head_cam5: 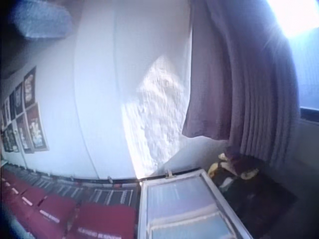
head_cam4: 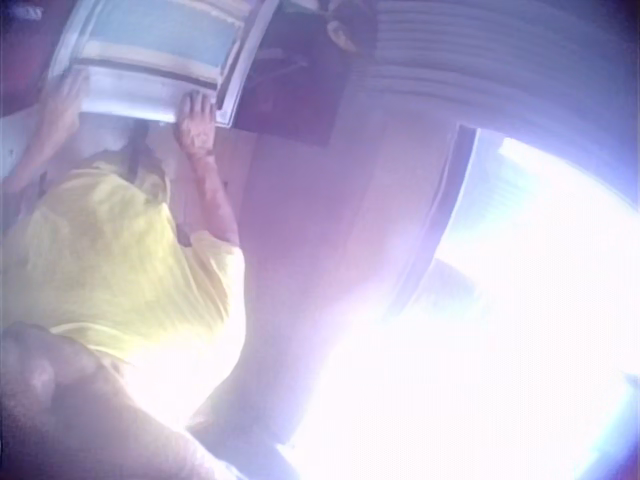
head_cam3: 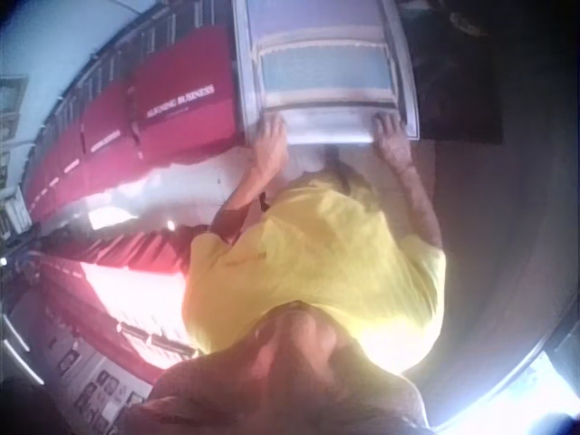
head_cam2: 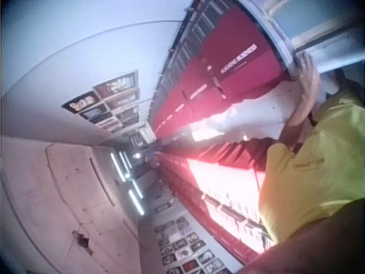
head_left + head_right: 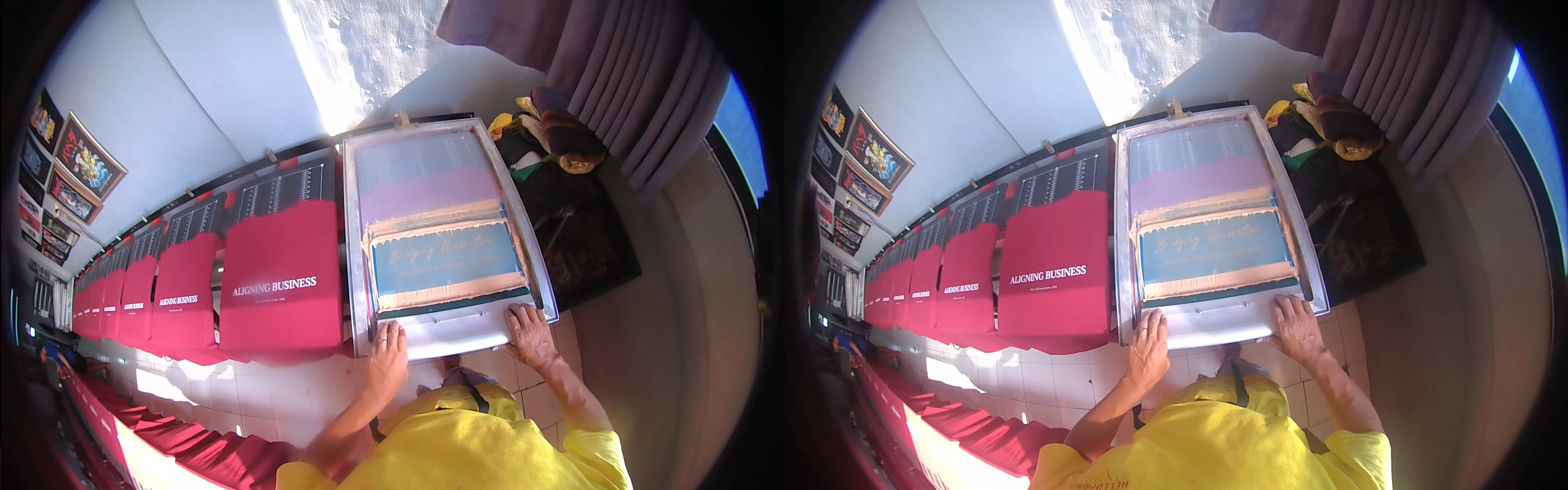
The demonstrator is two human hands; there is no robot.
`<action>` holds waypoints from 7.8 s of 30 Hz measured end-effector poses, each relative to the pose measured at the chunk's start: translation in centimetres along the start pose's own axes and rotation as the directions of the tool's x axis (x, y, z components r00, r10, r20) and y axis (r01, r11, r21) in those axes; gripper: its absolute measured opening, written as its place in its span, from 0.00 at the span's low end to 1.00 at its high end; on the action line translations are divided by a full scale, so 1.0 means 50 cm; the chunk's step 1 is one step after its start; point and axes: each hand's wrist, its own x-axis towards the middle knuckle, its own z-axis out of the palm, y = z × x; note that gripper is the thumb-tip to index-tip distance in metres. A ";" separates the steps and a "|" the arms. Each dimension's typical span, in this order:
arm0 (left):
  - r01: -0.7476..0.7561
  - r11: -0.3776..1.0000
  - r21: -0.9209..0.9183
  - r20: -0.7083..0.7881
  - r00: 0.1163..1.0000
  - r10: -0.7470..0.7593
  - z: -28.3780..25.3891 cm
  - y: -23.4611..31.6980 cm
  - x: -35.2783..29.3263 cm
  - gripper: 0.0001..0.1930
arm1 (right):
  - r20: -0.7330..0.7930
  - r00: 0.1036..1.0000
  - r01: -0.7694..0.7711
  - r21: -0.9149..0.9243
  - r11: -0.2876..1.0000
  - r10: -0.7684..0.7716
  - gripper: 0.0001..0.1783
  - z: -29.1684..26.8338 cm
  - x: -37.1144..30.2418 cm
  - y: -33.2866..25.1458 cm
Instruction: The person performs screen printing on shirts, moving a squeegee across a screen frame to apply ink and then shifting the frame between different shirts on a production line.
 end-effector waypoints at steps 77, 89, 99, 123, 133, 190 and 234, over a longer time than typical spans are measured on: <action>0.502 0.306 -0.809 0.082 0.613 -0.786 -0.129 -1.004 -0.325 0.15 | -0.070 0.658 -0.532 0.662 0.528 0.750 0.18 0.217 0.406 -0.586; 0.617 0.554 -0.559 0.114 0.719 -0.686 -0.180 -1.006 -0.306 0.14 | -0.074 0.650 -0.625 0.515 0.587 0.757 0.15 0.209 0.426 -0.611; 0.470 0.412 -0.780 0.411 0.882 -0.229 -0.331 -0.846 -0.389 0.14 | 0.042 0.989 0.111 0.445 0.889 -0.145 0.44 0.055 0.344 -0.786; 0.733 -0.384 -0.562 0.780 0.623 0.049 -0.119 -0.630 -0.330 0.16 | -0.358 0.890 0.275 -0.070 0.959 -0.282 0.11 0.110 0.686 -0.764; 0.735 -0.401 -0.546 0.807 0.590 -0.016 -0.146 -0.621 -0.336 0.15 | 0.005 0.987 0.159 0.064 0.985 -0.160 0.12 0.069 0.776 -0.753; 0.007 1.000 -0.023 0.037 0.999 -0.006 -0.281 -0.962 0.026 0.12 | -0.159 0.984 0.076 0.007 0.997 -0.074 0.03 0.084 0.711 -0.656; 0.069 0.996 -0.052 0.022 0.997 -0.068 -0.229 -0.791 -0.348 0.24 | -0.232 0.966 0.120 0.002 0.993 -0.116 0.23 0.094 0.329 -0.799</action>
